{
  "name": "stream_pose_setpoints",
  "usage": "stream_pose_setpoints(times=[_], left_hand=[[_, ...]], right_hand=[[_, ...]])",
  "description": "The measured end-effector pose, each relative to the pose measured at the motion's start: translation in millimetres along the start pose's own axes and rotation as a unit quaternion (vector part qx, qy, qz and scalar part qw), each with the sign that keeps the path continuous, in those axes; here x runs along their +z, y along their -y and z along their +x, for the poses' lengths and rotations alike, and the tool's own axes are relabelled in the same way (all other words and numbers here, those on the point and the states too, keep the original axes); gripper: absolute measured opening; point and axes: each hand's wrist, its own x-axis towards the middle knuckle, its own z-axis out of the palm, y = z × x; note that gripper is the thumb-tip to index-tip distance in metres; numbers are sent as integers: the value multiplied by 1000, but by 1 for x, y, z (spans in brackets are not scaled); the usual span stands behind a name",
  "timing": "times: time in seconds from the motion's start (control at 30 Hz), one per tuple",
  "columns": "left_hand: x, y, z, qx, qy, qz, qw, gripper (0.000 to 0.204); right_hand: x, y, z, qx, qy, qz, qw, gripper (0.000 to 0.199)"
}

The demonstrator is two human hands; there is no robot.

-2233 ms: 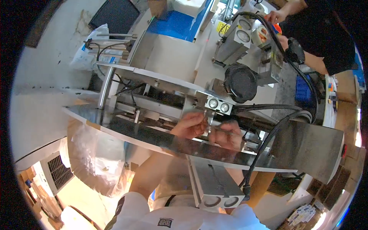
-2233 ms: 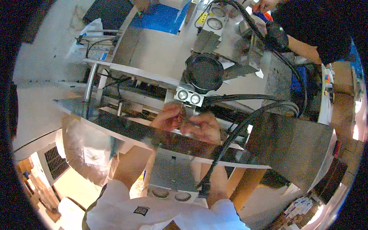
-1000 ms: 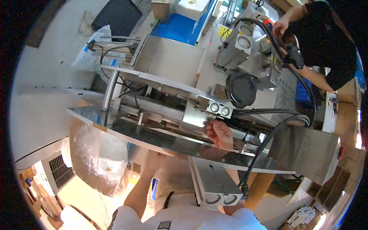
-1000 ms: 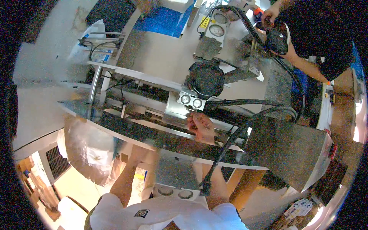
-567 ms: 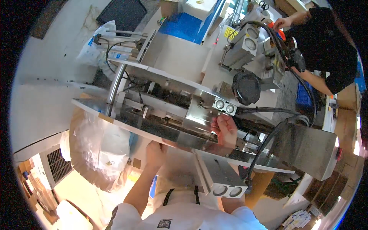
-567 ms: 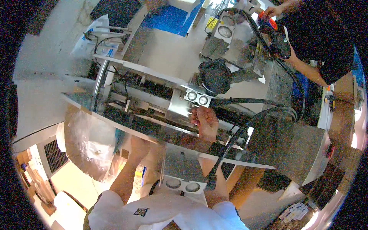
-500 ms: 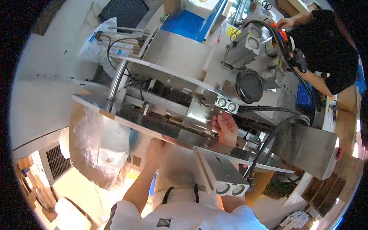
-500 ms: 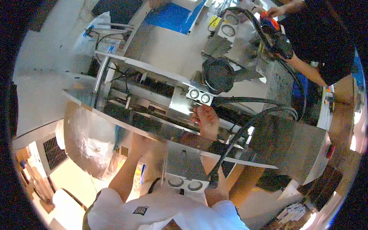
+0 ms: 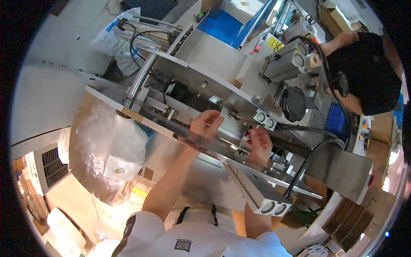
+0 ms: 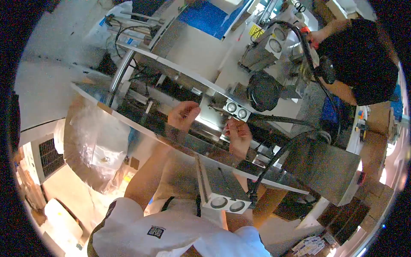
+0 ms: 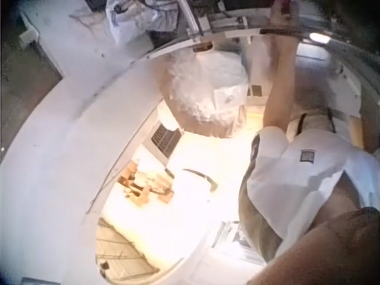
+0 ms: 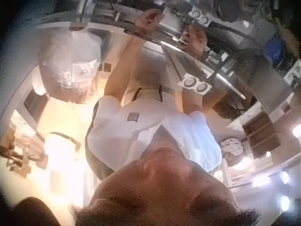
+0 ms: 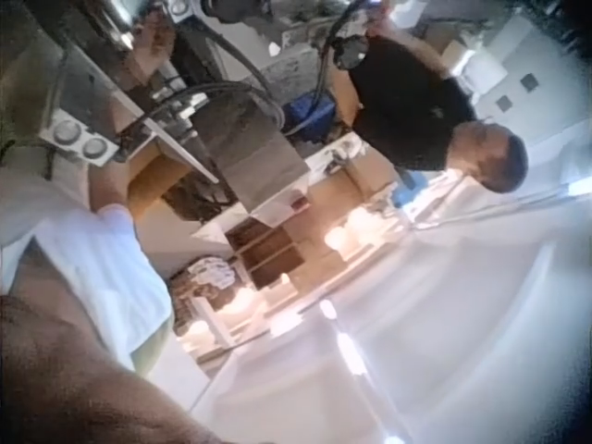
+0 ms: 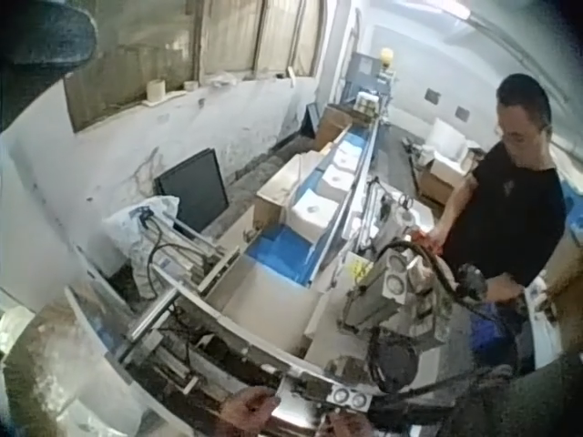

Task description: Adjusting and repairing components of an industrial machine using hand tools.

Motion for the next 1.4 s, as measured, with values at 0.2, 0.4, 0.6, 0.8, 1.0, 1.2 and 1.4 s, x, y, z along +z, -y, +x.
stream_pose_setpoints(times=[0.2,0.4,0.6,0.8,1.0,1.2,1.4], left_hand=[[11,-12,9,-26,162,-185,969,28],[12,-9,16,-136,162,-155,965,37],[10,16,11,-152,136,-152,967,39],[24,3,14,-160,153,-217,951,32],[26,9,22,-230,170,-207,936,31],[45,19,22,-191,87,-258,943,31],[36,12,20,-215,134,-335,908,36]], right_hand=[[10,20,-6,72,-21,124,989,12],[2,16,-1,121,-12,113,986,15],[17,18,-2,170,22,103,980,17],[27,13,9,170,71,152,971,19],[27,16,12,234,52,186,953,19],[22,14,16,265,69,260,926,23],[27,5,15,244,44,315,916,21]])
